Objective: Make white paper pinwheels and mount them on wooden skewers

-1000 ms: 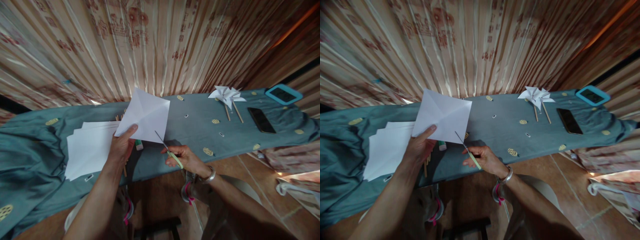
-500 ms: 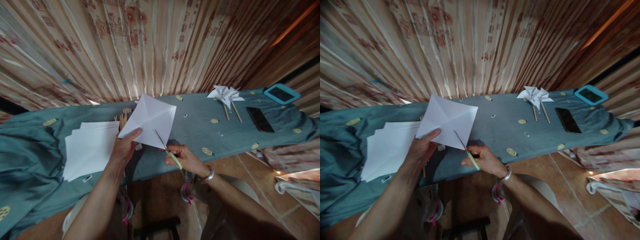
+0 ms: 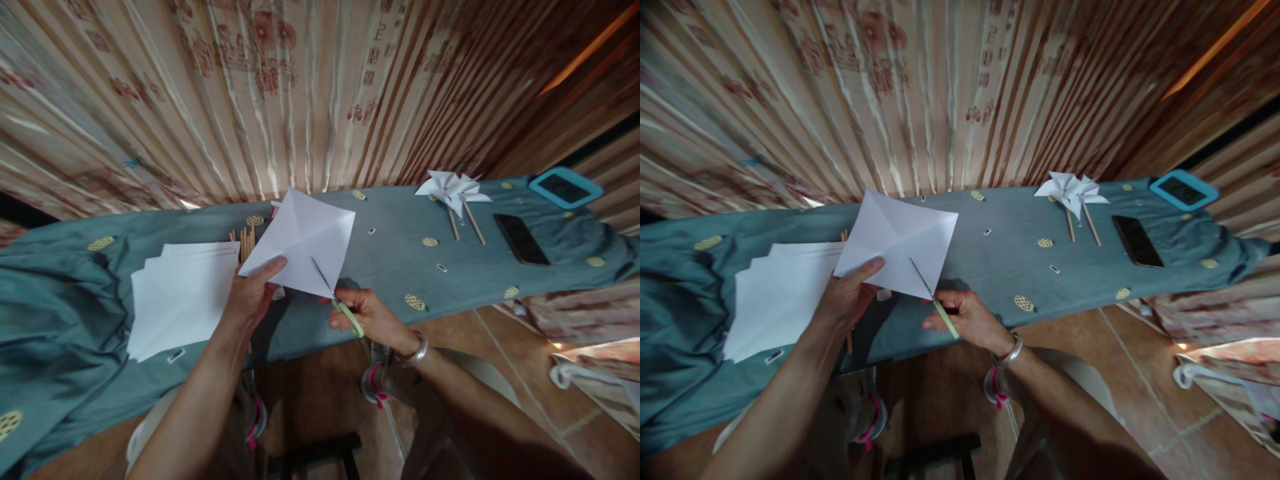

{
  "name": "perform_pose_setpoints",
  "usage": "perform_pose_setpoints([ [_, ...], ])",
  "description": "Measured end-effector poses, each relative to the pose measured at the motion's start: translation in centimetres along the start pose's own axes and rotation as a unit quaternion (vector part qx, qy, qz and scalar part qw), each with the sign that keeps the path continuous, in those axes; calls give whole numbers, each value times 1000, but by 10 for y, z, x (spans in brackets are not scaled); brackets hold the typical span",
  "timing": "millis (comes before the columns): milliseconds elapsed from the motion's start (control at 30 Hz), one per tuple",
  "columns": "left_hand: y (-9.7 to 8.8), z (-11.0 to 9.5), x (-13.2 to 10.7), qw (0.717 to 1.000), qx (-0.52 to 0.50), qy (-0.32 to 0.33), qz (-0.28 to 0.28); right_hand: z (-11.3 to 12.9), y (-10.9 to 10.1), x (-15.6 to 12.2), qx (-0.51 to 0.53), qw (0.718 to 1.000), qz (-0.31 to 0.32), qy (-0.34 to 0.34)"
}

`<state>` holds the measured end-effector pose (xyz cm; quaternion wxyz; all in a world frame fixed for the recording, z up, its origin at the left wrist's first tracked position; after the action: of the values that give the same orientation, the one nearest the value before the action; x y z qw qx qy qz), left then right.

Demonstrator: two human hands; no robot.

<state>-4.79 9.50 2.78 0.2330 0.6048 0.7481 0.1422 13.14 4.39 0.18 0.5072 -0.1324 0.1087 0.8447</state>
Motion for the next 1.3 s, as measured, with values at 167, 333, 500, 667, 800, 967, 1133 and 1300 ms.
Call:
perform_pose_setpoints([
  [167, -1, 0, 1, 1000, -6, 0, -1, -3, 0, 1, 28, 999, -7, 32],
  [333, 1, -1, -1, 1000, -6, -9, -10, -3, 0, 2, 24, 999, -15, 22],
  [500, 3, 2, -3, 1000, 1, -31, 0, 4, 2, 2, 12, 1000, -11, -17],
  [667, 3, 2, -5, 999, 0, -42, -16, 6, 3, 2, 12, 1000, -17, -5],
  [800, 5, 2, -5, 999, -12, -43, -15, 4, 4, 4, 33, 999, -18, 4],
  [967, 3, 3, -5, 999, -16, -44, -21, 6, 5, 3, 55, 998, -22, 9],
  [1133, 2, 7, -6, 998, -6, -57, -21, 7, 4, 4, 38, 999, -23, -10],
  [1300, 3, 6, -7, 999, -3, -50, -19, 5, 3, 4, 41, 999, -24, 7],
])
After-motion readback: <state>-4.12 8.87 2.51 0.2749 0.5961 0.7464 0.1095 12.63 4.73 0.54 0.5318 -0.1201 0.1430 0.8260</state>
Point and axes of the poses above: each hand's wrist, its own x-axis towards the middle knuckle, its own y-axis out of the palm, z = x × y, the point moved 6 cm from there along x, towards the middle knuckle, and after that the axes turned 3 degrees about y, right-handed, at the moved point
